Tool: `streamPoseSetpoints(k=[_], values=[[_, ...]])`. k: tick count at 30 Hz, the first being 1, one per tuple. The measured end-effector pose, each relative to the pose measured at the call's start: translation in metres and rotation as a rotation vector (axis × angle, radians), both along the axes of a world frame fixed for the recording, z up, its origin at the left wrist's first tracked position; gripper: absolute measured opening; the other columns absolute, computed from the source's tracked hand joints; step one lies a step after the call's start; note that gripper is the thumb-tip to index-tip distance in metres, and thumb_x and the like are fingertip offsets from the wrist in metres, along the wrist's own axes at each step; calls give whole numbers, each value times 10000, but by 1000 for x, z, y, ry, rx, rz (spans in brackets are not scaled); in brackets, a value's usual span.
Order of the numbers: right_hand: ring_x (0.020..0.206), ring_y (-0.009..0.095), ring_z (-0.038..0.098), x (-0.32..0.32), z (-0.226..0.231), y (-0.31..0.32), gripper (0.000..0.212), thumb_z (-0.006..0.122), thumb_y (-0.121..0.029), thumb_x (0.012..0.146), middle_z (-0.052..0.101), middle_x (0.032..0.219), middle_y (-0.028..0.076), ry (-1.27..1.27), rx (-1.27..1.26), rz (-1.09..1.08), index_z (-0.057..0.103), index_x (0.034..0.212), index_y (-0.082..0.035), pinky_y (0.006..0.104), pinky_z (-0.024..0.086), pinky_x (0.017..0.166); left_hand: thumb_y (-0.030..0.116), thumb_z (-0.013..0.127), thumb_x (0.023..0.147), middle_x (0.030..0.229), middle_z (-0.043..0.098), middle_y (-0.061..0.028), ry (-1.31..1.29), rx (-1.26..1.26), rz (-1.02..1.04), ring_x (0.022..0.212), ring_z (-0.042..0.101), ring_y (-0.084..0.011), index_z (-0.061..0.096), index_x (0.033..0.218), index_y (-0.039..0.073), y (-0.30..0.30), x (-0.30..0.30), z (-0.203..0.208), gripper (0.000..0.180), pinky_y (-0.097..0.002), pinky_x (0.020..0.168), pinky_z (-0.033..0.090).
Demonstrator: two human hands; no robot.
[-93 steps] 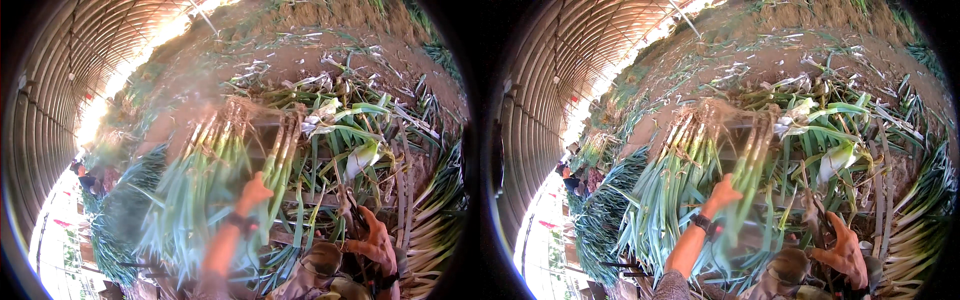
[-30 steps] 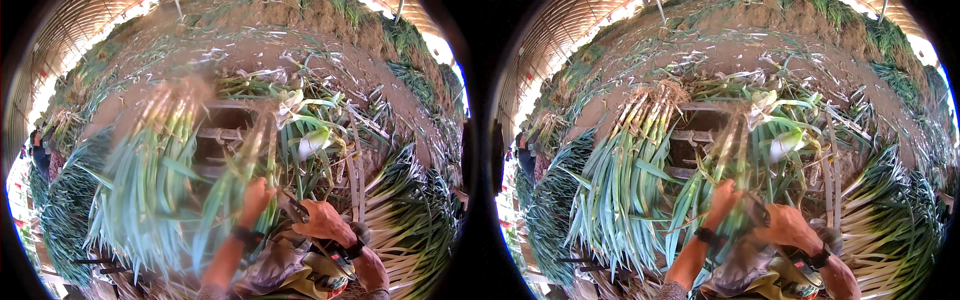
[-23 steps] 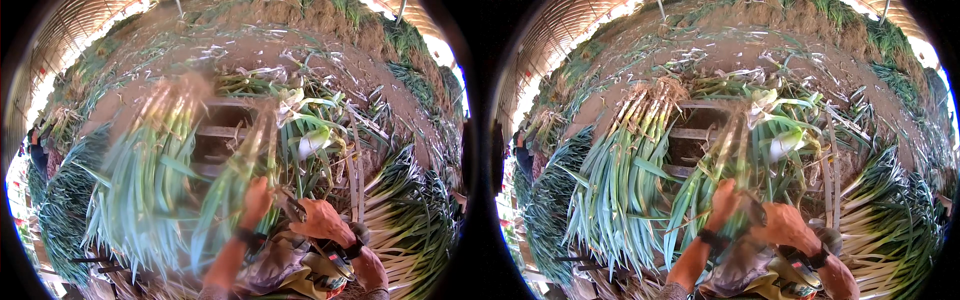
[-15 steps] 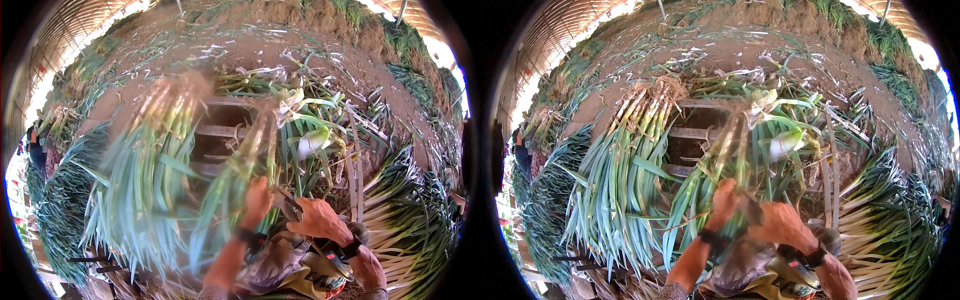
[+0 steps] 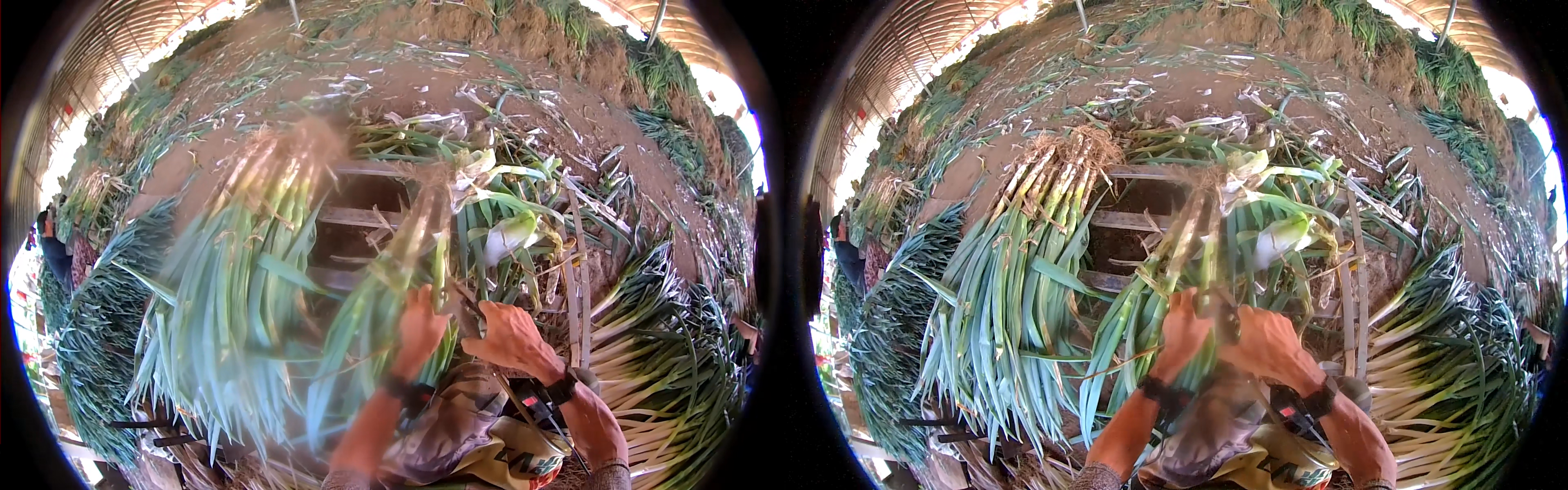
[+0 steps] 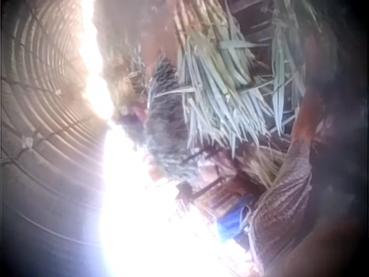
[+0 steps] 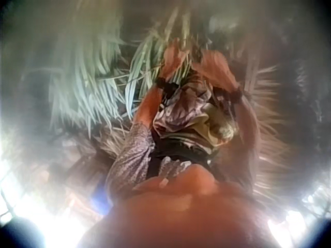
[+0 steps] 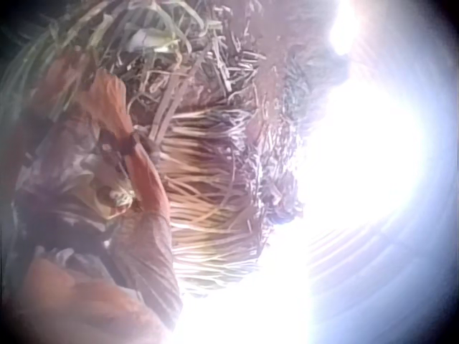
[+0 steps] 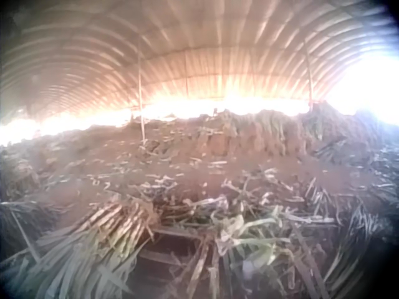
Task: The person picks up leeks one at a time, peels away the outer layers by hand, and trims the roots and green tops using shears before placing them onto a pile.
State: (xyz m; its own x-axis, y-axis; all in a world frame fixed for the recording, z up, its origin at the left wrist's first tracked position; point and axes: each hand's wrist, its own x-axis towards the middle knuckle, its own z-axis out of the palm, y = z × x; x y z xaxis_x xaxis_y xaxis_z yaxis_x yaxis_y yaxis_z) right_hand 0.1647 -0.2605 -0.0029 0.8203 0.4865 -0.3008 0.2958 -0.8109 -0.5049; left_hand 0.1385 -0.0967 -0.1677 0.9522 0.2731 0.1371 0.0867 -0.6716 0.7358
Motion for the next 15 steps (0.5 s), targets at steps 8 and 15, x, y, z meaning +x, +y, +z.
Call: streamPoseSetpoints(k=[8, 15], values=[[658, 340, 601, 39, -24, 14, 510, 693, -399, 676, 596, 700, 217, -121, -19, -22, 585, 864, 63, 460, 479, 617, 309, 784, 747, 1246, 605, -175, 214, -25, -35, 1101, 617, -363, 515, 1325, 28, 8, 13, 7, 696, -443, 918, 510], [644, 363, 601, 70, -32, 23, 508, 701, -387, 674, 606, 681, 208, -133, -58, -50, 594, 874, 68, 471, 481, 623, 250, 781, 736, 1148, 610, -201, 80, 23, -30, 983, 632, -412, 558, 1219, 23, 14, 19, 4, 578, -468, 834, 529]])
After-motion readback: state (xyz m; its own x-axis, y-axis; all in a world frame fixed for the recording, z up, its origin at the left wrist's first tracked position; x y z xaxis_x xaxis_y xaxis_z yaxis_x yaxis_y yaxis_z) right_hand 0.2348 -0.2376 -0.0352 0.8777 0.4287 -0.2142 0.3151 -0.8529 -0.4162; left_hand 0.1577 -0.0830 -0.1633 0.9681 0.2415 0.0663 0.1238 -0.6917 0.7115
